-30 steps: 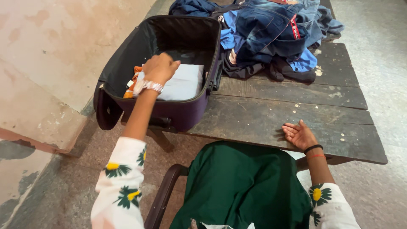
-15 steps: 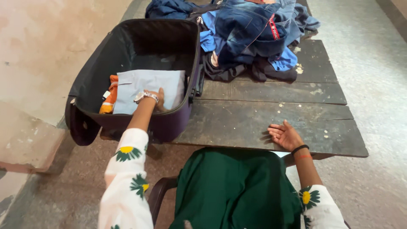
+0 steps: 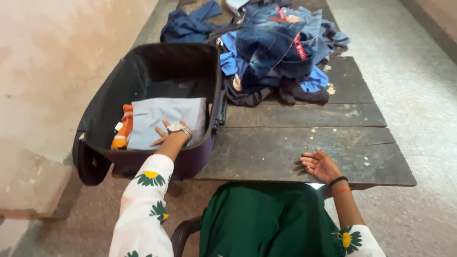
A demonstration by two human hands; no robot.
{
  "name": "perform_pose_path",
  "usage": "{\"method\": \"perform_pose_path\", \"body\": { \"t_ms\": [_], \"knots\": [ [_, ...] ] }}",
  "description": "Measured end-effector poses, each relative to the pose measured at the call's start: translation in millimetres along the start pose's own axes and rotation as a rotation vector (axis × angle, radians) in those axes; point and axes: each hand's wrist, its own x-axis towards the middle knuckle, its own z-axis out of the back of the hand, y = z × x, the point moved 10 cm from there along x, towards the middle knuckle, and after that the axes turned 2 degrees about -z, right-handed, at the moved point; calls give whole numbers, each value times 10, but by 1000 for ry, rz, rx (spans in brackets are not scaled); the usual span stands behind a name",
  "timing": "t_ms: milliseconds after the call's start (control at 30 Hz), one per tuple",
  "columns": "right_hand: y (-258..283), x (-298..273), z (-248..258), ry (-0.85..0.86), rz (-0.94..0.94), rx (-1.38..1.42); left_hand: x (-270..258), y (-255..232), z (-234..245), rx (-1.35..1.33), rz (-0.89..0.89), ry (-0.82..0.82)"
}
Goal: The person folds grey trousers and blue jeans by hand on a wooden surface, then places them into a black suitcase.
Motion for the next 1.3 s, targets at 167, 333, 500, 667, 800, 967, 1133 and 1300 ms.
{"method": "perform_pose_path", "body": {
  "t_ms": [167, 333, 500, 667, 800, 967, 1133, 1300],
  "knots": [
    [-69, 86, 118, -93, -31, -82, 104, -9, 126, -118, -3, -241],
    [-107, 184, 252, -297, 117, -324, -557, -829, 852, 319, -499, -315],
    [166, -130, -582, -926, 607, -1589, -1920, -1891, 1357, 22, -817, -1136],
    [84, -515, -1124, -1016, 523, -1648, -1983, -3054, 837, 246, -1017, -1194],
    [198, -767, -1400, -1002, 908, -1642, -1460, -3814, 415, 375, -960, -1166],
    [273, -750, -1405, -1026, 891, -1617, -716, -4430, 453, 194, -823, -1193],
    [351, -743, -1453, -1029, 859, -1631, -575, -4645, 592, 106, -717, -945],
    [380, -720, -1482, -1002, 803, -1628, -433, -4843, 629, -81, -676, -1143]
  ]
}}
